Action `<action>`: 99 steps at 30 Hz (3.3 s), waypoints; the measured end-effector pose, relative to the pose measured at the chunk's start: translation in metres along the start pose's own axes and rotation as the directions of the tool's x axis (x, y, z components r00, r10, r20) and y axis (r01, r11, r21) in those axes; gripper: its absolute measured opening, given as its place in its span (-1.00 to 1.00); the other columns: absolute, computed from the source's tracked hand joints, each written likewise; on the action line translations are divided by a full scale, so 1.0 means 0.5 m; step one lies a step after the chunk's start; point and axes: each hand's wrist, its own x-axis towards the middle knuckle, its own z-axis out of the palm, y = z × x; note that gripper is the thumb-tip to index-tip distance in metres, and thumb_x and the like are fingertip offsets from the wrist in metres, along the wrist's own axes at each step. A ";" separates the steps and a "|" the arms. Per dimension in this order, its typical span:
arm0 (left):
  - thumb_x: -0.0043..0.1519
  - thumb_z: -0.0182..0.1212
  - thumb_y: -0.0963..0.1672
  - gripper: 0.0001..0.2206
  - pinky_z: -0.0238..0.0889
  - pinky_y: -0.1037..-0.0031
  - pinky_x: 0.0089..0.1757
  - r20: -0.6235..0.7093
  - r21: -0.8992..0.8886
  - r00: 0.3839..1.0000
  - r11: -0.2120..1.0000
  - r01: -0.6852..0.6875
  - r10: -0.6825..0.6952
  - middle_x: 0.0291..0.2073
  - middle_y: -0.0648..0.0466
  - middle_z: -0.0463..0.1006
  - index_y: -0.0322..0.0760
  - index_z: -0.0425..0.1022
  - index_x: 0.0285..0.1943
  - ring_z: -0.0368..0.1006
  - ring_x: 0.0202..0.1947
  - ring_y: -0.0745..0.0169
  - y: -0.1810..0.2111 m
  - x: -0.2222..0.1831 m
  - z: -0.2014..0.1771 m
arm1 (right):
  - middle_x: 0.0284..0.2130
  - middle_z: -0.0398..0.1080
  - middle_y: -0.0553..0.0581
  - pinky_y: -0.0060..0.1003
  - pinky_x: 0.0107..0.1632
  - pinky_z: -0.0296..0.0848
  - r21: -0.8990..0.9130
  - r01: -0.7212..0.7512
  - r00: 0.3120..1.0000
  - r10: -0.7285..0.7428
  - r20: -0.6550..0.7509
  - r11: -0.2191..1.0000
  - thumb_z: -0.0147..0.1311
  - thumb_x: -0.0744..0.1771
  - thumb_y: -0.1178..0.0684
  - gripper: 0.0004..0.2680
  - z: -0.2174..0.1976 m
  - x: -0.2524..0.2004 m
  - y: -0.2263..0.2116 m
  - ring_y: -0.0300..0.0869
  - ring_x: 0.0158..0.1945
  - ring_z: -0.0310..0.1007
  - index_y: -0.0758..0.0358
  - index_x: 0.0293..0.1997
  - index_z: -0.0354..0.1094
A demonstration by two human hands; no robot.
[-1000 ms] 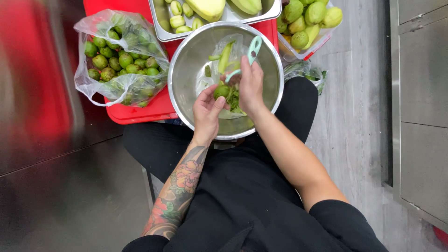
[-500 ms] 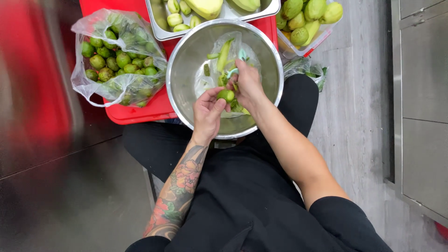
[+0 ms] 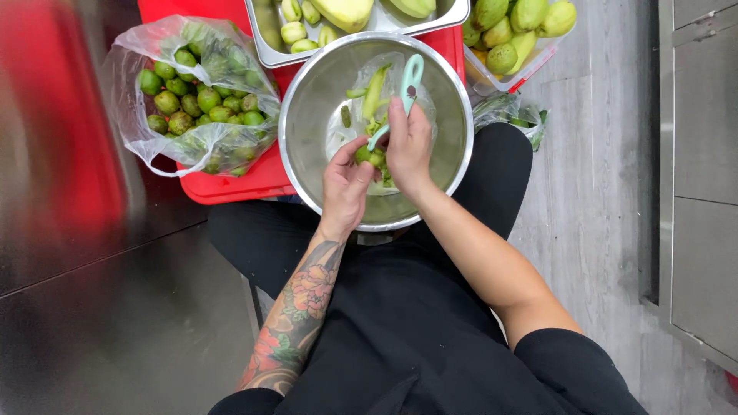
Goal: Peeling small green fruits using a hand peeler over a metal bowl.
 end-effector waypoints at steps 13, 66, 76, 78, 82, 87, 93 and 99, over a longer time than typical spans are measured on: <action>0.21 0.43 -0.31 -0.49 0.41 0.45 0.15 -0.003 0.355 0.981 0.918 -0.178 0.192 0.16 -0.05 0.47 -0.60 0.40 0.35 0.48 0.14 0.21 0.007 -0.008 0.018 | -0.61 0.33 -0.02 -0.35 -0.50 0.32 0.064 -0.128 0.992 0.128 0.004 0.990 -0.10 0.45 -0.07 -0.76 -0.001 -0.006 0.027 -0.33 -0.56 0.32 0.28 -0.27 0.33; 0.23 0.33 -0.30 -0.59 0.47 0.31 0.08 -0.030 0.016 0.999 1.000 -0.013 0.014 0.09 -0.10 0.52 -0.53 0.39 0.27 0.49 0.06 0.17 0.043 0.017 0.037 | -0.50 0.40 0.10 -0.35 -0.44 0.37 0.274 -0.168 0.976 0.198 -0.087 0.947 -0.09 0.47 -0.10 -0.76 -0.039 0.030 0.020 -0.26 -0.51 0.38 0.29 -0.19 0.26; 0.27 0.33 -0.31 -0.58 0.40 0.45 0.13 -0.005 0.220 0.998 0.973 -0.067 0.069 0.10 -0.10 0.55 -0.60 0.38 0.31 0.49 0.08 0.23 0.037 0.008 0.041 | -0.45 0.54 0.12 -0.34 -0.35 0.45 -0.014 0.161 0.986 -0.161 -0.044 0.987 -0.11 0.48 -0.11 -0.73 -0.019 -0.006 -0.047 -0.27 -0.43 0.51 0.30 -0.21 0.29; 0.28 0.33 -0.29 -0.58 0.38 0.48 0.09 -0.023 0.322 0.997 0.945 -0.057 0.068 0.09 -0.07 0.55 -0.63 0.39 0.32 0.48 0.04 0.28 0.027 0.004 0.032 | -0.55 0.51 0.10 -0.33 -0.39 0.44 -0.081 0.121 0.990 -0.126 -0.061 0.989 -0.10 0.46 -0.11 -0.72 -0.013 -0.003 -0.050 -0.29 -0.49 0.53 0.32 -0.26 0.29; 0.31 0.31 -0.27 -0.57 0.37 0.49 0.11 -0.009 0.327 0.995 0.941 -0.090 0.099 0.09 -0.07 0.55 -0.63 0.36 0.34 0.48 0.05 0.29 0.024 -0.003 0.040 | -0.60 0.42 0.07 -0.31 -0.45 0.42 -0.083 0.030 0.995 -0.037 -0.092 0.996 -0.08 0.45 -0.10 -0.71 -0.010 0.019 -0.020 -0.28 -0.53 0.48 0.33 -0.32 0.30; 0.31 0.30 -0.26 -0.60 0.40 0.37 0.17 0.038 0.220 0.998 0.974 -0.056 0.049 0.09 -0.12 0.57 -0.63 0.38 0.31 0.52 0.09 0.19 0.022 0.001 0.016 | -0.62 0.31 0.03 -0.29 -0.52 0.30 0.239 -0.364 0.931 0.353 0.088 0.900 -0.03 0.43 -0.08 -0.74 -0.022 0.069 0.044 -0.24 -0.57 0.33 0.31 -0.34 0.31; 0.28 0.34 -0.23 -0.46 0.46 0.23 0.13 0.042 -0.055 0.999 0.998 0.012 -0.010 0.19 -0.09 0.45 -0.40 0.24 0.44 0.47 0.15 0.18 0.067 0.007 0.061 | -0.49 0.47 0.09 -0.34 -0.35 0.45 0.218 -0.130 0.991 0.136 -0.012 0.967 -0.09 0.44 -0.16 -0.73 -0.032 0.073 0.028 -0.25 -0.45 0.47 0.26 -0.18 0.30; 0.22 0.37 -0.30 -0.54 0.48 0.21 0.10 -0.068 0.101 0.996 0.994 -0.043 0.050 0.14 -0.11 0.46 -0.52 0.33 0.30 0.49 0.13 0.11 0.030 0.015 0.038 | -0.40 0.54 0.12 -0.36 -0.32 0.45 0.332 -0.158 0.986 0.166 0.006 0.930 -0.14 0.44 -0.18 -0.72 -0.018 -0.010 -0.012 -0.27 -0.40 0.48 0.26 -0.14 0.28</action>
